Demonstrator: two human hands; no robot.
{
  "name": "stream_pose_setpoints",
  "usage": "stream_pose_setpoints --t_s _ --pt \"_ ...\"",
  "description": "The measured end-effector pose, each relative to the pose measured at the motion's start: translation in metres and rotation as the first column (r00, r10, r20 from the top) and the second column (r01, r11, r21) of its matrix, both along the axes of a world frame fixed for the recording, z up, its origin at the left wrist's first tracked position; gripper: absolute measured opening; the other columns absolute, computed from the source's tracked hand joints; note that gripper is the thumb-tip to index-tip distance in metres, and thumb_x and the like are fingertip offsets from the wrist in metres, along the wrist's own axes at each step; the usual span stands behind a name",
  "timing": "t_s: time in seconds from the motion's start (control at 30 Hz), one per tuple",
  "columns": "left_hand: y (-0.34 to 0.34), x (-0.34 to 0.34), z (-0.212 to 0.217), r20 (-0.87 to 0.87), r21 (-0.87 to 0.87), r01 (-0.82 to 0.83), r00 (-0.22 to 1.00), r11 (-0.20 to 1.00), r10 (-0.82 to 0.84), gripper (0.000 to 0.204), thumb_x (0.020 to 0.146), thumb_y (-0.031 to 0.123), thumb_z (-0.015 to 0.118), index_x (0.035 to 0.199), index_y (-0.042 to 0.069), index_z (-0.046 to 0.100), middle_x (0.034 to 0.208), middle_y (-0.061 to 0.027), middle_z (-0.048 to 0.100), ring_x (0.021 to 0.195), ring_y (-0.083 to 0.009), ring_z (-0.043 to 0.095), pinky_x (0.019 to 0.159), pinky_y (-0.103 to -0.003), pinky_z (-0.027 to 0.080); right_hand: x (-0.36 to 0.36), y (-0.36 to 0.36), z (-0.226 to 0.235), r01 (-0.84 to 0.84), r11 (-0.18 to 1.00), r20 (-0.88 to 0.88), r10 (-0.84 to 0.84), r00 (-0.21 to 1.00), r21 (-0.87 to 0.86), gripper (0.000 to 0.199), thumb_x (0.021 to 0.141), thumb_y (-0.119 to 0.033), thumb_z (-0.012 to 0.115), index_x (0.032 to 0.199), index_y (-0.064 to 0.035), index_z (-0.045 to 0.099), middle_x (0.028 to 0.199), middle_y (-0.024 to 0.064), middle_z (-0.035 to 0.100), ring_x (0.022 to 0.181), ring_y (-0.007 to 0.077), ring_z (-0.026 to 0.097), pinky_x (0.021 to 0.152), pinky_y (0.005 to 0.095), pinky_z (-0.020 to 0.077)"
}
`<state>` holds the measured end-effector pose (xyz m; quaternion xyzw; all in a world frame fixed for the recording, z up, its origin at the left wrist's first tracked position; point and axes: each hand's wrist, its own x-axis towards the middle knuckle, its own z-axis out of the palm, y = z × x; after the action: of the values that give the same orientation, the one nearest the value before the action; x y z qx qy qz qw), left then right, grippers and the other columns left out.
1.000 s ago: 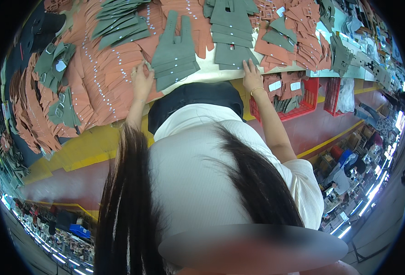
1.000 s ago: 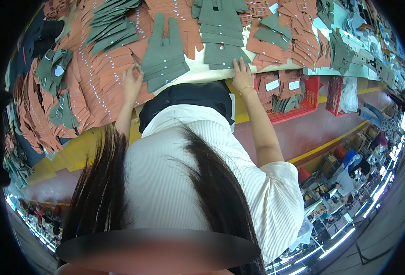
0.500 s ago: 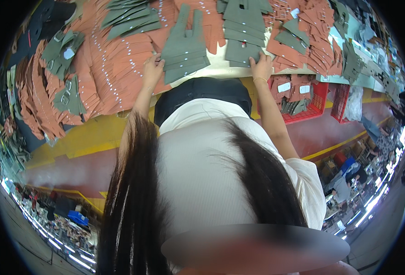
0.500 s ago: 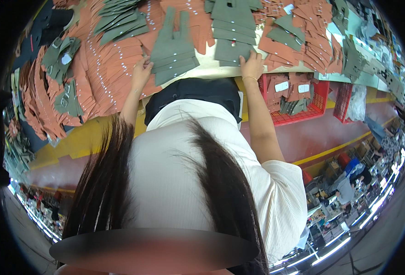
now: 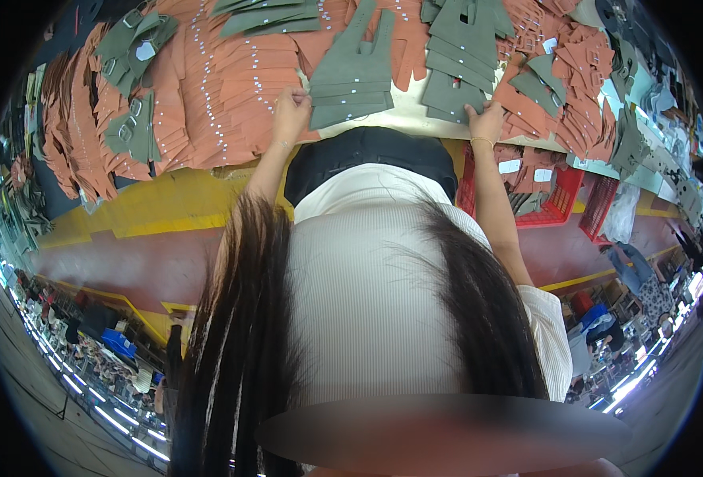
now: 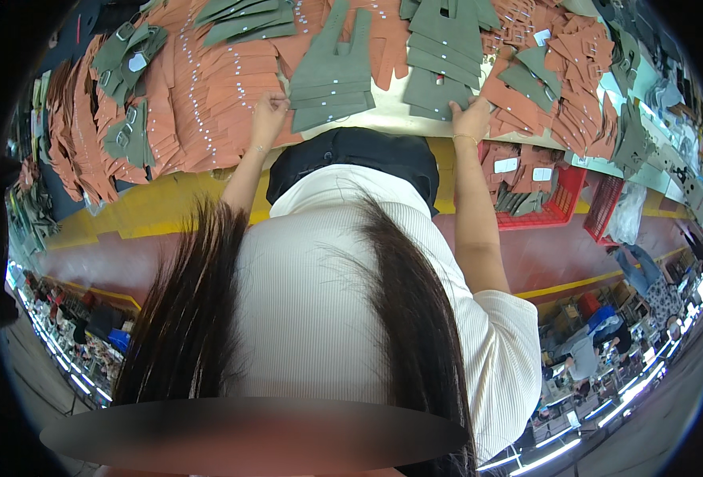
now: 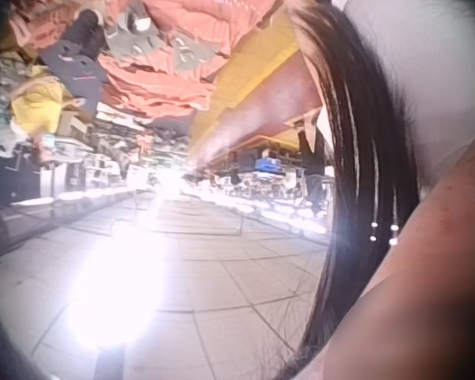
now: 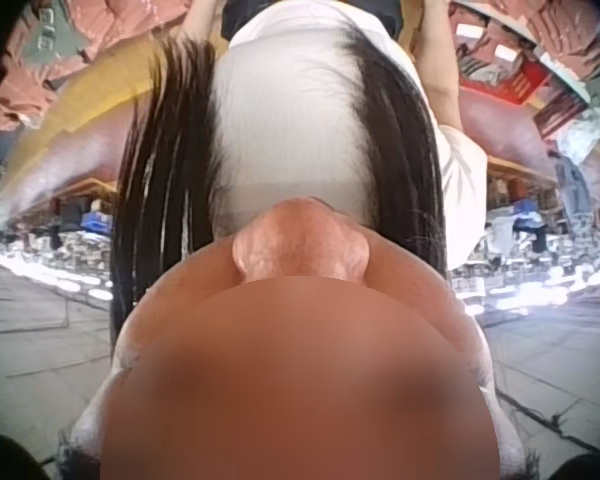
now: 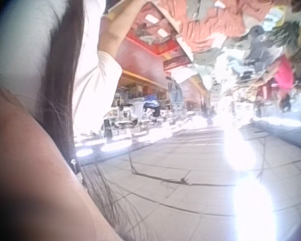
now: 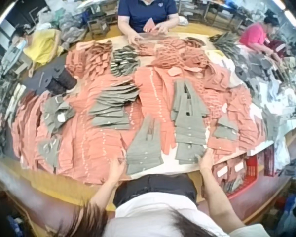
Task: The person sorts and stacks green and pink fabric pieces on a table. They repeatedly pick up pieces, align them, and place them into neat piles. The person occasionally adjusts the position of the stacks to keep them organized.
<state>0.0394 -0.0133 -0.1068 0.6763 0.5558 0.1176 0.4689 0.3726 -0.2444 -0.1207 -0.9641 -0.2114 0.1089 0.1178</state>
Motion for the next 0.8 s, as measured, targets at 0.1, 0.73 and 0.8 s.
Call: stream_pose_setpoints --t_s 0.1,0.73,0.8 --pt "-0.012 -0.01 -0.006 -0.07 -0.038 0.041 0.997 0.998 -0.044 0.022 0.077 0.01 0.062 0.094 -0.004 0.059 0.079 -0.015 0.065 0.074 -0.0244 0.063 0.069 -0.034 0.05 0.018 -0.005 -0.013 0.048 0.997 -0.151 -0.039 0.988 0.062 0.046 0.068 -0.03 0.077 0.1 -0.0031 0.059 0.094 0.0135 0.063 0.088 0.0315 0.061 0.078 0.0391 0.0477" --pt "-0.018 -0.007 -0.017 -0.028 -0.008 0.051 0.998 0.999 -0.051 0.032 0.077 0.008 0.061 0.106 -0.005 0.058 0.082 -0.0153 0.066 0.074 -0.0236 0.064 0.069 -0.034 0.05 0.039 -0.022 -0.031 0.044 0.994 -0.322 -0.009 0.947 0.101 0.039 0.078 -0.026 0.065 0.105 0.0011 0.062 0.096 0.017 0.067 0.092 0.0272 0.064 0.081 0.0339 0.048" --pt "-0.017 -0.007 -0.016 -0.007 -0.025 0.031 0.999 0.999 -0.031 0.032 0.077 0.008 0.062 0.106 -0.005 0.058 0.081 -0.015 0.066 0.073 -0.0237 0.063 0.068 -0.034 0.05 0.042 -0.024 -0.036 0.085 0.986 -0.359 -0.028 0.933 0.146 0.032 0.081 -0.022 0.062 0.105 0.0 0.063 0.095 0.0163 0.067 0.091 0.0247 0.064 0.079 0.0329 0.0487"
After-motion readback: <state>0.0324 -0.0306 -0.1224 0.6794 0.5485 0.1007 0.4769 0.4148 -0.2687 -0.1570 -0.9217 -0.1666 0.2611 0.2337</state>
